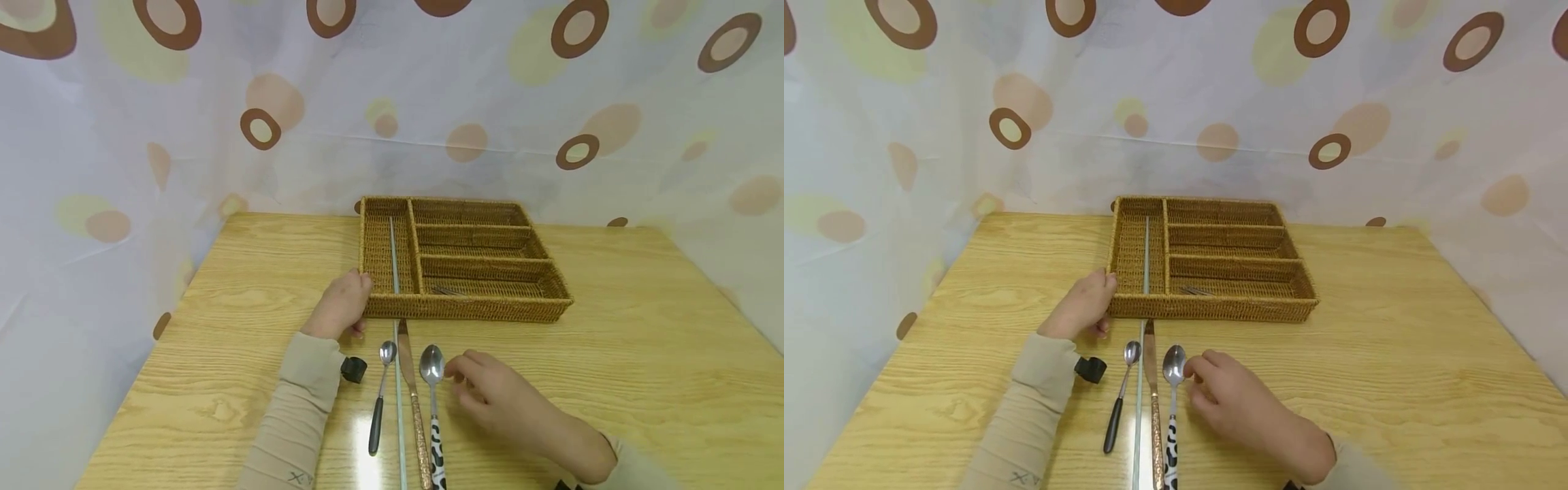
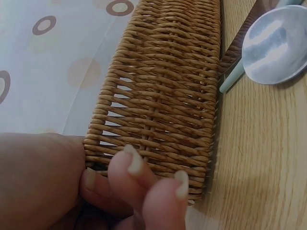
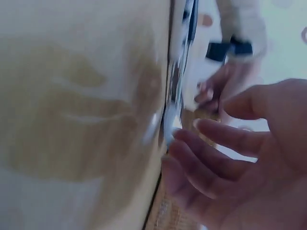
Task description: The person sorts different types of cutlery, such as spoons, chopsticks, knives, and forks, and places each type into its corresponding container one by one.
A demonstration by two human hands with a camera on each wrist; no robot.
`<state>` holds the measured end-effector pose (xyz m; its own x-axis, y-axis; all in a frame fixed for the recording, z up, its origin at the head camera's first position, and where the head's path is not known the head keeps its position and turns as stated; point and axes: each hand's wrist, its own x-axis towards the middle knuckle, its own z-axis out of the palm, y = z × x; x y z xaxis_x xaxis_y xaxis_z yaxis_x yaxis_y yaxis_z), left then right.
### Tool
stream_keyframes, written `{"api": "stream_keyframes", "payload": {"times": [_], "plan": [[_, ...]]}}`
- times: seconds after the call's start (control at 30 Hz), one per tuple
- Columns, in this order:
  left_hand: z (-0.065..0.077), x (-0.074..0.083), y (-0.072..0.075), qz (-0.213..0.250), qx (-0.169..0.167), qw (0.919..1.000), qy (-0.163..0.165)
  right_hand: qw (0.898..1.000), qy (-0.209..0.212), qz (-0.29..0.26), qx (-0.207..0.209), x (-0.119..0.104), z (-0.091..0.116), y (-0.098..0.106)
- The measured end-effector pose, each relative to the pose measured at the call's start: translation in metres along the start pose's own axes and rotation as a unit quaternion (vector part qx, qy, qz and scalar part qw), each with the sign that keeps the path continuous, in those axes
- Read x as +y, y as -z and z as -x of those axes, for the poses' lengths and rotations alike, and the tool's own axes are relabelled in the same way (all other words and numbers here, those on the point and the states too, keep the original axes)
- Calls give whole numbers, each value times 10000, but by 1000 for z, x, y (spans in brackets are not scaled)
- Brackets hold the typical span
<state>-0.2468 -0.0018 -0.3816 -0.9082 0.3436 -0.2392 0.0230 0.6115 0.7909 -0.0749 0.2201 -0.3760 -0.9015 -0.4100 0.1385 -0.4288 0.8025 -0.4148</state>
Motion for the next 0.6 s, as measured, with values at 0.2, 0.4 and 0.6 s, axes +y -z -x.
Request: {"api": "stream_keyframes", "payload": {"times": [0.2, 0.4, 0.6], "plan": [[2, 2, 1, 24, 6, 10000, -3, 9876, -139, -964, -1232, -12, 9, -10], [3, 2, 2, 15, 19, 10000, -19, 9840, -301, -1055, -1405, -15, 9, -14], [3, 1, 1, 51, 27, 10000, -13, 9840, -372, -951, -1459, -16, 4, -16]]}}
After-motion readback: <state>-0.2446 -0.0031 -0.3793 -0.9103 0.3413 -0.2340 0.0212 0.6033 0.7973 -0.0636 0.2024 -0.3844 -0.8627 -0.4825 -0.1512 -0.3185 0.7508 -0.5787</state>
